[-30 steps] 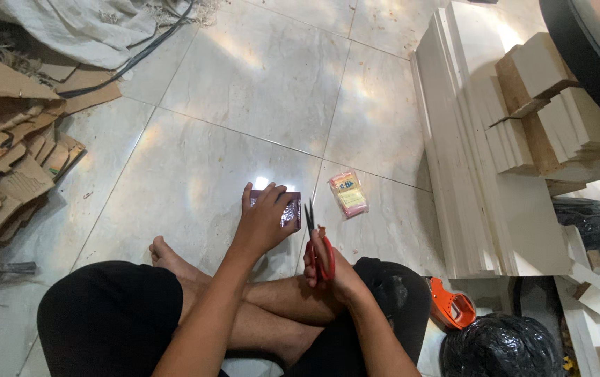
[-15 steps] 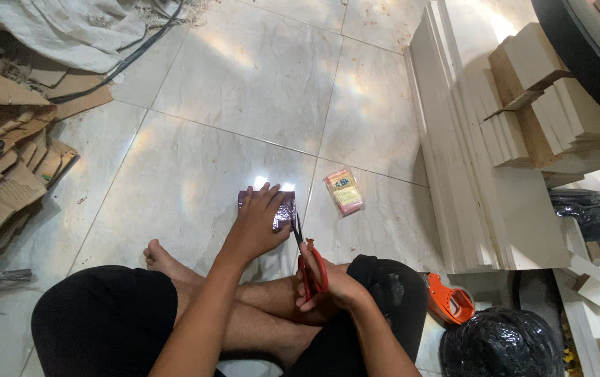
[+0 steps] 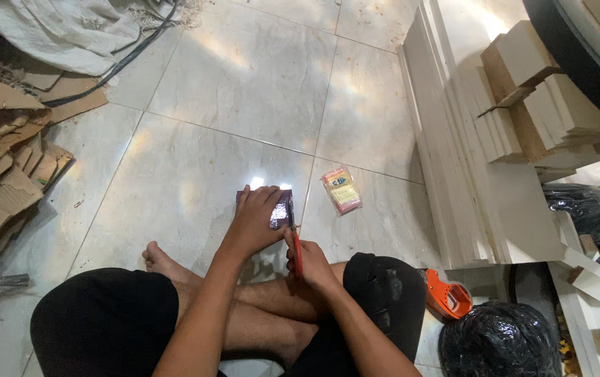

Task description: The person cuts through a plastic-wrapped box using scissors, removes the wrap, and then opens the box to extract small components from a internal plastic bag.

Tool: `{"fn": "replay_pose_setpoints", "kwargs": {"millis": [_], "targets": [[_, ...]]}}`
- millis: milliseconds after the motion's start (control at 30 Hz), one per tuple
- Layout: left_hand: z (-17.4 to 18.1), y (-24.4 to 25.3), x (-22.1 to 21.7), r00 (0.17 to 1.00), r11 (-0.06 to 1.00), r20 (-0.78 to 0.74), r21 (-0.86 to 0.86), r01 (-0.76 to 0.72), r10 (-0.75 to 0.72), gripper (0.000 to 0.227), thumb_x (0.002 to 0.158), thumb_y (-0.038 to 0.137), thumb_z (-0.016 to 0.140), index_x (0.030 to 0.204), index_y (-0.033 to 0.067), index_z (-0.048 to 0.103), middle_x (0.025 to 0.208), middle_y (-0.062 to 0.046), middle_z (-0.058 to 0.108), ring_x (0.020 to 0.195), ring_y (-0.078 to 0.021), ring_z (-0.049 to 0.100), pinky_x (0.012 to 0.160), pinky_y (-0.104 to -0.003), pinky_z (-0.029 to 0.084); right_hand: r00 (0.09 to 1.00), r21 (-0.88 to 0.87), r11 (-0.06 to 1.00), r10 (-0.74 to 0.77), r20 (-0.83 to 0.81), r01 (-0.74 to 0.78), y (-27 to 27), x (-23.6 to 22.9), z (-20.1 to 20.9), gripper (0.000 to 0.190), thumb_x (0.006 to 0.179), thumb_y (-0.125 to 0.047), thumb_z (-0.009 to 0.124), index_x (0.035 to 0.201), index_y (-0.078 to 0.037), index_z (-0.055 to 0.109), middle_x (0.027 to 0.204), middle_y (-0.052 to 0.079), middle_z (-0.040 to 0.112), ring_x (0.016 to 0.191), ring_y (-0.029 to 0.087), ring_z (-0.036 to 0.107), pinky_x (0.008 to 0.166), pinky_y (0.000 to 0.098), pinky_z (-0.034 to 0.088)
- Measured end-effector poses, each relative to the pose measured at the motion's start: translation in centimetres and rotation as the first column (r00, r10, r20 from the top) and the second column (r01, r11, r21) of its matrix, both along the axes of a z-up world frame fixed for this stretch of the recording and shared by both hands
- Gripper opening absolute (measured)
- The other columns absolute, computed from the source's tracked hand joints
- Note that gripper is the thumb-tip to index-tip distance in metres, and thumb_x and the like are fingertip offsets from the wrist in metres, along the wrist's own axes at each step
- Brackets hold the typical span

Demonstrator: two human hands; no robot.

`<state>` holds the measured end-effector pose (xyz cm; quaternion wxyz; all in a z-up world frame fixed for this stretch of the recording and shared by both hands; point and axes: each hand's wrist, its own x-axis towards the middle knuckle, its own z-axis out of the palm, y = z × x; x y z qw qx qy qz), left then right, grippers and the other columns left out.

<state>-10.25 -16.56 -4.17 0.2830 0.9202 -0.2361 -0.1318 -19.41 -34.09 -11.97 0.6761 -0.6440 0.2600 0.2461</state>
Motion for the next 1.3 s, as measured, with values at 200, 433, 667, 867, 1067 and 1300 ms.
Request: {"fn": "replay_pose_setpoints", "kwargs": {"millis": [200, 433, 667, 867, 1067, 1300], "targets": [[-1.4, 0.3, 0.6, 1.0, 0.999, 0.02, -0.04, -0.003, 0.004, 0.087, 0.095, 0.05, 0.08, 0.167, 0.0085, 0.055, 0.17, -0.014, 0.057, 0.165, -0.035, 0.044, 0.142, -0.062, 0.009, 0.993, -0.009, 0.993, -0.12, -0.005, 0.12, -0.6, 1.5, 2.5, 0.076, 0.103, -0.069, 0.08, 0.078, 0.0, 0.066, 0.057, 0.013, 0.054, 0.047, 0.025, 0.056, 0.041, 0.036, 0.049], [-2.3, 0.0, 0.2, 0.994, 1.0, 0.109, -0.027, -0.009, 0.012, 0.082, 0.096, 0.046, 0.079, 0.165, 0.0091, 0.056, 0.169, -0.014, 0.056, 0.164, -0.0373, 0.044, 0.14, -0.067, 0.012, 0.997, -0.089, 0.993, -0.079, 0.025, 0.081, -0.7, 1.8, 4.9, 0.072, 0.103, -0.066, 0.082, 0.073, -0.003, 0.067, 0.05, 0.013, 0.056, 0.037, 0.024, 0.059, 0.037, 0.0328, 0.045], [-1.0, -0.1, -0.2, 0.994, 1.0, 0.11, 0.002, -0.024, 0.024, 0.067, 0.104, 0.038, 0.076, 0.165, 0.0166, 0.059, 0.165, -0.013, 0.059, 0.163, -0.0372, 0.046, 0.138, -0.071, 0.012, 0.982, -0.004, 0.984, -0.18, -0.052, 0.18, 0.4, 0.5, 8.1, 0.071, 0.104, -0.069, 0.074, 0.082, -0.003, 0.063, 0.055, 0.011, 0.054, 0.042, 0.021, 0.057, 0.043, 0.0299, 0.044], [-1.2, -0.2, 0.0, 0.995, 0.999, 0.092, 0.02, -0.032, 0.03, 0.059, 0.107, 0.037, 0.073, 0.163, 0.0235, 0.061, 0.164, -0.009, 0.061, 0.162, -0.0352, 0.048, 0.138, -0.072, 0.009, 0.984, 0.082, 0.982, -0.164, -0.063, 0.169, -0.1, -0.3, 7.6, 0.08, 0.103, -0.085, 0.064, 0.083, -0.008, 0.061, 0.056, 0.006, 0.05, 0.04, 0.018, 0.051, 0.036, 0.0274, 0.032], [-1.8, -0.5, -0.4, 0.994, 0.999, 0.107, 0.037, 0.0, -0.004, 0.06, 0.103, 0.037, 0.078, 0.16, 0.0241, 0.063, 0.161, -0.005, 0.064, 0.158, -0.0337, 0.05, 0.137, -0.073, 0.01, 0.942, 0.072, 0.945, -0.324, 0.092, 0.318, -2.4, 3.4, 7.0, 0.066, 0.107, -0.071, 0.064, 0.081, -0.011, 0.059, 0.053, 0.004, 0.049, 0.038, 0.015, 0.053, 0.035, 0.0239, 0.035], [2.2, 0.0, -0.3, 0.999, 0.998, -0.028, 0.053, 0.04, -0.039, 0.07, 0.101, 0.047, 0.081, 0.163, 0.0221, 0.06, 0.17, -0.008, 0.058, 0.165, -0.039, 0.042, 0.138, -0.076, 0.006, 0.895, -0.082, 0.936, -0.299, 0.33, 0.342, -7.7, 8.2, 8.2, 0.026, 0.107, -0.026, 0.073, 0.092, -0.005, 0.069, 0.063, 0.0, 0.042, 0.042, 0.015, 0.048, 0.034, 0.0305, 0.05]]}}
